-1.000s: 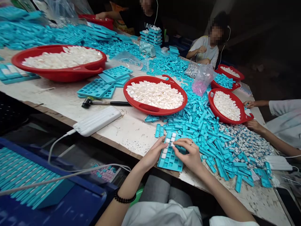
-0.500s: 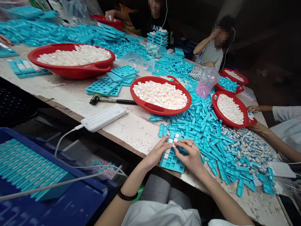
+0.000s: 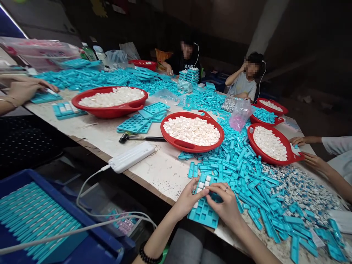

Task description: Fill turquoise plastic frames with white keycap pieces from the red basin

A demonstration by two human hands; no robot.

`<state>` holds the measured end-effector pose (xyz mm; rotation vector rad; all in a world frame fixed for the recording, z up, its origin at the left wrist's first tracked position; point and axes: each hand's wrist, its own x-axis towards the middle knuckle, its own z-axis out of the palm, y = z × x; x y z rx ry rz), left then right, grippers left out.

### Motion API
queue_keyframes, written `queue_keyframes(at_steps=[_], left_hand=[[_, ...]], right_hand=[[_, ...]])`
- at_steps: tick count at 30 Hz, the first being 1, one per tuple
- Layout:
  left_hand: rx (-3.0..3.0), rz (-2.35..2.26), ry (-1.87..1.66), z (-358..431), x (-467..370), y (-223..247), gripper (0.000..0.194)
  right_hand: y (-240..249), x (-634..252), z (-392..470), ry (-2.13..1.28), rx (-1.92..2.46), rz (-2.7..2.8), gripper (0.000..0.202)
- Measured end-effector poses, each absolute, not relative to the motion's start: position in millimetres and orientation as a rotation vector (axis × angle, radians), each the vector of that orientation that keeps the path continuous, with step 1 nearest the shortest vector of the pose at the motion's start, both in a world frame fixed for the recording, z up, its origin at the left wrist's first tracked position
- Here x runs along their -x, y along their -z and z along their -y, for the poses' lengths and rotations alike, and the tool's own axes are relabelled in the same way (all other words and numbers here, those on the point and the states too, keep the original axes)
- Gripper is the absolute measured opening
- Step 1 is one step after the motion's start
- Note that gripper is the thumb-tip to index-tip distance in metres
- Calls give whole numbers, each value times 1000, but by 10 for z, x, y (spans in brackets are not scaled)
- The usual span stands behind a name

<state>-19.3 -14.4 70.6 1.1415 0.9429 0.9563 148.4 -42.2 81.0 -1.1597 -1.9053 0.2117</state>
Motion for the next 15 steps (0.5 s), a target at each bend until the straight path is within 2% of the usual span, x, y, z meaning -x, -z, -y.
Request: queue_keyframes(at_steps=[7, 15], left_hand=[[-1177, -961, -964, 151, 194, -689, 45], [-1203, -1007, -1006, 162, 151, -631, 39]], right_hand=[[-800, -1467, 457, -312, 1176, 1820, 28], [-790, -1485, 425, -371, 1154, 1891, 23]])
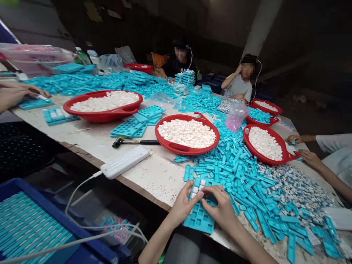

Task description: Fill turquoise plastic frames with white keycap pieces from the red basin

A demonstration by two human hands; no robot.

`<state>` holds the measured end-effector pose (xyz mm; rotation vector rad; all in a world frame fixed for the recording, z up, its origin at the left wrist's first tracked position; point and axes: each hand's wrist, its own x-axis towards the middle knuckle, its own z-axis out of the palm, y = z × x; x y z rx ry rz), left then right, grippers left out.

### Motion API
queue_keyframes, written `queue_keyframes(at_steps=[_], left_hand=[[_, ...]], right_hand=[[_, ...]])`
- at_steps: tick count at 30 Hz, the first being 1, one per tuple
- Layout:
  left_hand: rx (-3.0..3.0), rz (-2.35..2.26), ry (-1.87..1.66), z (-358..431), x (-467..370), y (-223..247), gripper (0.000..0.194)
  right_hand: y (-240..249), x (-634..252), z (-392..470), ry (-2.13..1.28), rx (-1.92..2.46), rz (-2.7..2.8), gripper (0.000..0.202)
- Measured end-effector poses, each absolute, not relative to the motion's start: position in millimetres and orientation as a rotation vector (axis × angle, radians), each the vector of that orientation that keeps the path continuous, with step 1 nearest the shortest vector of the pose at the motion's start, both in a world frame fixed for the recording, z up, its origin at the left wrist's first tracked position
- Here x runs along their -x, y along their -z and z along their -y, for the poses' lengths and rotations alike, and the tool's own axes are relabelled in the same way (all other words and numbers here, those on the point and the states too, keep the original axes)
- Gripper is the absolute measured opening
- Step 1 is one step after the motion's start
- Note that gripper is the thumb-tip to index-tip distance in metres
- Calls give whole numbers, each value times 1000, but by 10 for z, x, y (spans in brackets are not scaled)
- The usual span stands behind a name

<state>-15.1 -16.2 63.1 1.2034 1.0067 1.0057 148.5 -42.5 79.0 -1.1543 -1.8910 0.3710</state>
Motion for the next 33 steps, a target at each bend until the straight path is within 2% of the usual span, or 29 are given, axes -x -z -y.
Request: queue_keyframes(at_steps=[12, 28, 33], left_hand=[[-1222, -1133, -1000, 104, 118, -675, 36], [-1159, -1230, -1026, 105, 122, -679, 48], [-1144, -1199, -1021, 105, 118, -701, 46]], right_hand=[[-816, -1449, 415, -343, 1196, 1853, 20], [-784, -1420, 423, -335, 1195, 1831, 18], [-792, -1408, 424, -325, 1193, 1816, 18]])
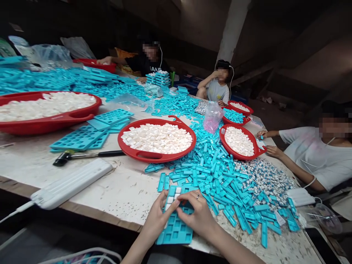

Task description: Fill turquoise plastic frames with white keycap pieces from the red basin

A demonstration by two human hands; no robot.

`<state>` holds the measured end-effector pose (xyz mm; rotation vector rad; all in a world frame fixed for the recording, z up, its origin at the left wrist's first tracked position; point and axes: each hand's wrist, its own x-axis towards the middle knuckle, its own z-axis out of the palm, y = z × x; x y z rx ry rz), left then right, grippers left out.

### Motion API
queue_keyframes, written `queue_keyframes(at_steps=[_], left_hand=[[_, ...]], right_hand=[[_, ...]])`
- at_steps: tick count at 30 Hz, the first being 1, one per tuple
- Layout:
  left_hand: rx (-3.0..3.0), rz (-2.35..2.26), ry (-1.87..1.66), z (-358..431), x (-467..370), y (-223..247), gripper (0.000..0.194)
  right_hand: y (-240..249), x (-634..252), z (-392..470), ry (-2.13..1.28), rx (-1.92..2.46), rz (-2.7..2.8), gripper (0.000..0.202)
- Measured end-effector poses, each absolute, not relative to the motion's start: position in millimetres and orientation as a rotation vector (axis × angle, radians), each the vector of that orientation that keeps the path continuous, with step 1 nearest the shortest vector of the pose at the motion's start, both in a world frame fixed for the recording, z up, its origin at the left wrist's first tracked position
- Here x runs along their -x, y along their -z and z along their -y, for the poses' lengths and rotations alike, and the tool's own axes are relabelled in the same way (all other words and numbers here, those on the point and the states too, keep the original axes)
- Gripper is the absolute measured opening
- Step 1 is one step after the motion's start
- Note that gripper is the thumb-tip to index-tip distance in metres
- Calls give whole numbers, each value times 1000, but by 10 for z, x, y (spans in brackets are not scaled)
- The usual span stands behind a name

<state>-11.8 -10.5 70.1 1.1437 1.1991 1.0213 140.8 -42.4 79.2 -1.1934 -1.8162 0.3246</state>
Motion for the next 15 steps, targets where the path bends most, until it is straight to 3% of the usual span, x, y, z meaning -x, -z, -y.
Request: queue_keyframes(at_steps=[8, 15], left_hand=[[-1145, -1255, -1028, 102, 107, -648, 55], [-1126, -1111, -974, 109, 141, -678, 48]], right_hand=[[-767, -1433, 427, -303, 1188, 1854, 21], [-795, -1436, 438, -276, 1153, 1874, 14]])
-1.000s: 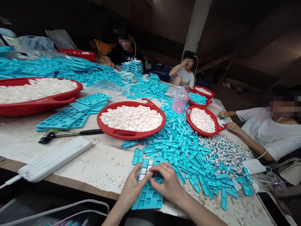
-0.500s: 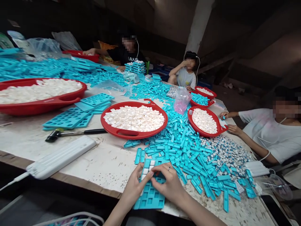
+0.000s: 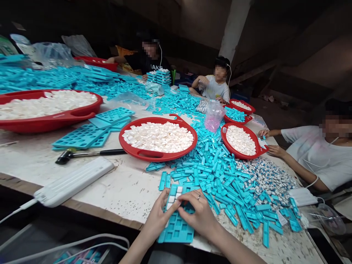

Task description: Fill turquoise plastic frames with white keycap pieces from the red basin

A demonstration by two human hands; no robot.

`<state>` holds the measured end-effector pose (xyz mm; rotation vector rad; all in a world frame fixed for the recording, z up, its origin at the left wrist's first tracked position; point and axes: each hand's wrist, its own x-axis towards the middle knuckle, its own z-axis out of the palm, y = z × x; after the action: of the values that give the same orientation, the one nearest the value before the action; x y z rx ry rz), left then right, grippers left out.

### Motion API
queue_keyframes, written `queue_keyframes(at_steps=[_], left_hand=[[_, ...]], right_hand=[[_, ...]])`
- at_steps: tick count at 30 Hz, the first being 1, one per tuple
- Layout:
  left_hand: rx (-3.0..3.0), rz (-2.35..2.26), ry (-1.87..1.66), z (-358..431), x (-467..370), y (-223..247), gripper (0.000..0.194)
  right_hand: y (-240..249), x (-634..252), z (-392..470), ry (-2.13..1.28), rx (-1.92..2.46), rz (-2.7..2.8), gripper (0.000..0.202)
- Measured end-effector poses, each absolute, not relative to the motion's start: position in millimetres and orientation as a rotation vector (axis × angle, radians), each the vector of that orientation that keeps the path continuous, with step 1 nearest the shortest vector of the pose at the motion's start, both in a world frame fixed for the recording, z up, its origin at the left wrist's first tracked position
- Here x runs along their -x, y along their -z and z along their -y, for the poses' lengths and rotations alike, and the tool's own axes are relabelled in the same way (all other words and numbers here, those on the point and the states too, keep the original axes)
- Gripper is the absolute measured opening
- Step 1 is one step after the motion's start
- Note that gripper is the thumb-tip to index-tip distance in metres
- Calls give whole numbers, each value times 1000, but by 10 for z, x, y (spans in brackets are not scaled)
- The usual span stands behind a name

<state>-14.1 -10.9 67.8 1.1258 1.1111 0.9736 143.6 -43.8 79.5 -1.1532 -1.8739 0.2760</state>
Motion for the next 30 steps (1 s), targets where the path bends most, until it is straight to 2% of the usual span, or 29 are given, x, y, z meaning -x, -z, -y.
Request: queue_keyframes(at_steps=[6, 13, 22, 24, 26, 30], left_hand=[[-1012, -1087, -901, 128, 211, -743, 65], [-1152, -1045, -880, 112, 194, -714, 49], [-1059, -1068, -916, 123, 197, -524, 68], [-1031, -1100, -947, 138, 203, -470, 74], [-993, -1129, -954, 158, 211, -442, 79], [-957, -975, -916, 208, 214, -500, 66]], right_hand=[[-777, -1421, 479, -253, 1138, 1898, 16], [-789, -1433, 429, -275, 1153, 1793, 18], [-781, -1435, 422, -214, 1163, 1746, 28], [-785, -1442, 434, -179, 1224, 1733, 37], [-790, -1450, 446, -198, 1295, 1699, 55], [-790, -1456, 470, -336, 1337, 1633, 95]])
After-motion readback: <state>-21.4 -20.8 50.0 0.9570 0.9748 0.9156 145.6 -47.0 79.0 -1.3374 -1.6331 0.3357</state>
